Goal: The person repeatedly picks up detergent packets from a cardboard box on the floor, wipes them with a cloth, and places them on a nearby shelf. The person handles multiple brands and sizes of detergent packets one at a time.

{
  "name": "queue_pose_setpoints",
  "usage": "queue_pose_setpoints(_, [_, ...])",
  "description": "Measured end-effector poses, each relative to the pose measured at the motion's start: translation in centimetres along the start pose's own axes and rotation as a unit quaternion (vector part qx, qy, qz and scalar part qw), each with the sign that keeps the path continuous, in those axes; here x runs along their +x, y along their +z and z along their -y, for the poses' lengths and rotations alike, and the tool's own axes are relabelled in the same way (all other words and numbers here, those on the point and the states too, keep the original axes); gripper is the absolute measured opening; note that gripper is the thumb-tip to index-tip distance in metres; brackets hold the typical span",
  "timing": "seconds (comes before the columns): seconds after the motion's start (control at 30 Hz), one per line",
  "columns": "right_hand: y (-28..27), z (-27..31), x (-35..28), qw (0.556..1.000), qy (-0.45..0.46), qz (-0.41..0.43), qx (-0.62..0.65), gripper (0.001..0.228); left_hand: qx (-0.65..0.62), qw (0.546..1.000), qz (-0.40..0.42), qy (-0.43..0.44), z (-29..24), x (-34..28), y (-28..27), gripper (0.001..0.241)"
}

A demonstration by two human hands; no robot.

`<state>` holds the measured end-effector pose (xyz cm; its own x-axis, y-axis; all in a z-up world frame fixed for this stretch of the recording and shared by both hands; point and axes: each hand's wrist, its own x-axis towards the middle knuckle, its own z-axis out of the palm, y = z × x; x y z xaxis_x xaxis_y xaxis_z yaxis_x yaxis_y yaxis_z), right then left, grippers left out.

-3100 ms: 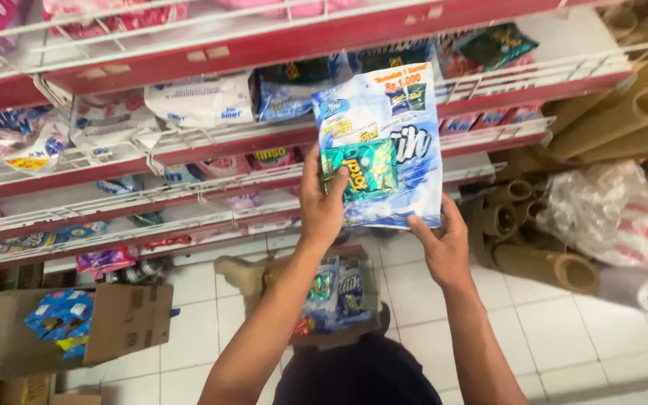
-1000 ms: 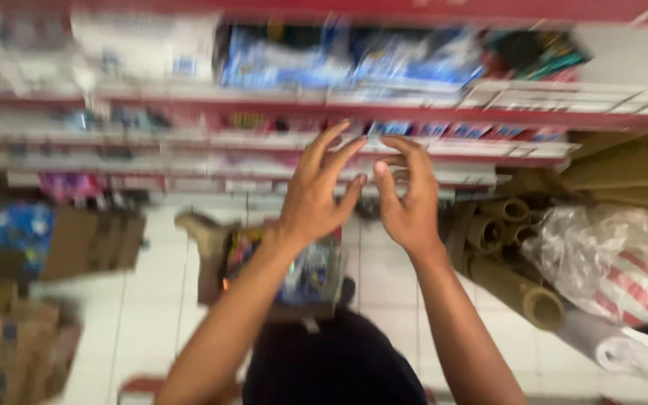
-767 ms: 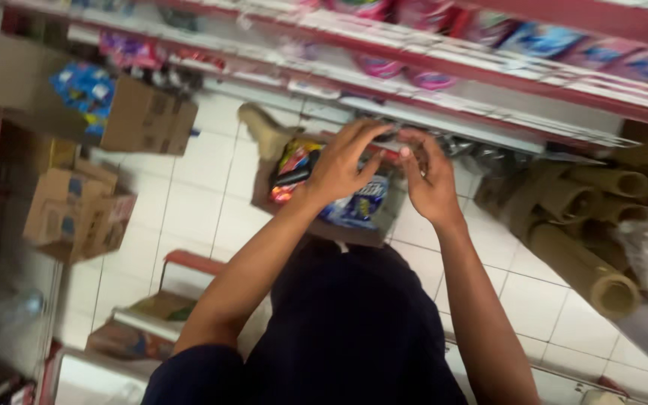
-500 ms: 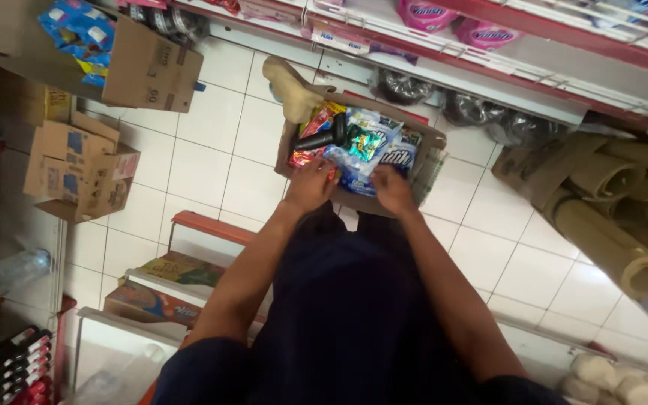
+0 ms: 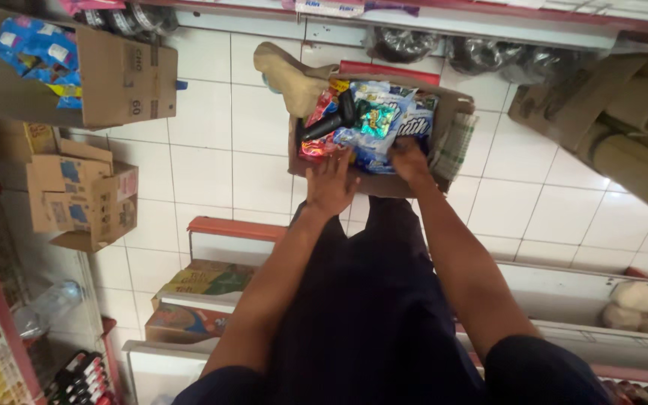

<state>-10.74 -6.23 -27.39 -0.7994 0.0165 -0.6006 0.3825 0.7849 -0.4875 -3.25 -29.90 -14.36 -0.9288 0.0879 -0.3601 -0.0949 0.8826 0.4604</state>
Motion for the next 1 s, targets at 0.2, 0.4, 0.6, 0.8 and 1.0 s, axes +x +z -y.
queue_pose_setpoints(0.2, [4.6,0.2,2.1,0.970,-0.002,-0.097,0.221,0.056,-0.025,1.000,0.002,0.003,0.1,0.0,-0.4,0.077])
queue_pose_setpoints(0.4, [6.1,1.0,2.3,0.962,0.082,-0.117,0.232,0.043,-0.015,1.000,-0.015,0.018,0.9,-0.6,0.9,0.077])
queue_pose_setpoints(0.6, [5.6,2.0,3.3,0.965,0.118,-0.130,0.196,0.033,-0.028,0.999,-0.016,0.029,0.9,-0.8,0.5,0.077])
queue_pose_setpoints(0.8, [4.3,2.6,1.5,0.964,-0.032,-0.205,0.169,0.026,-0.050,0.998,0.003,0.028,1.4,-0.6,1.2,0.073])
queue_pose_setpoints(1.0, [-0.4,5.3,-5.5,0.941,-0.106,-0.256,0.194,0.021,-0.178,0.980,-0.057,0.062,3.0,0.6,2.2,0.067])
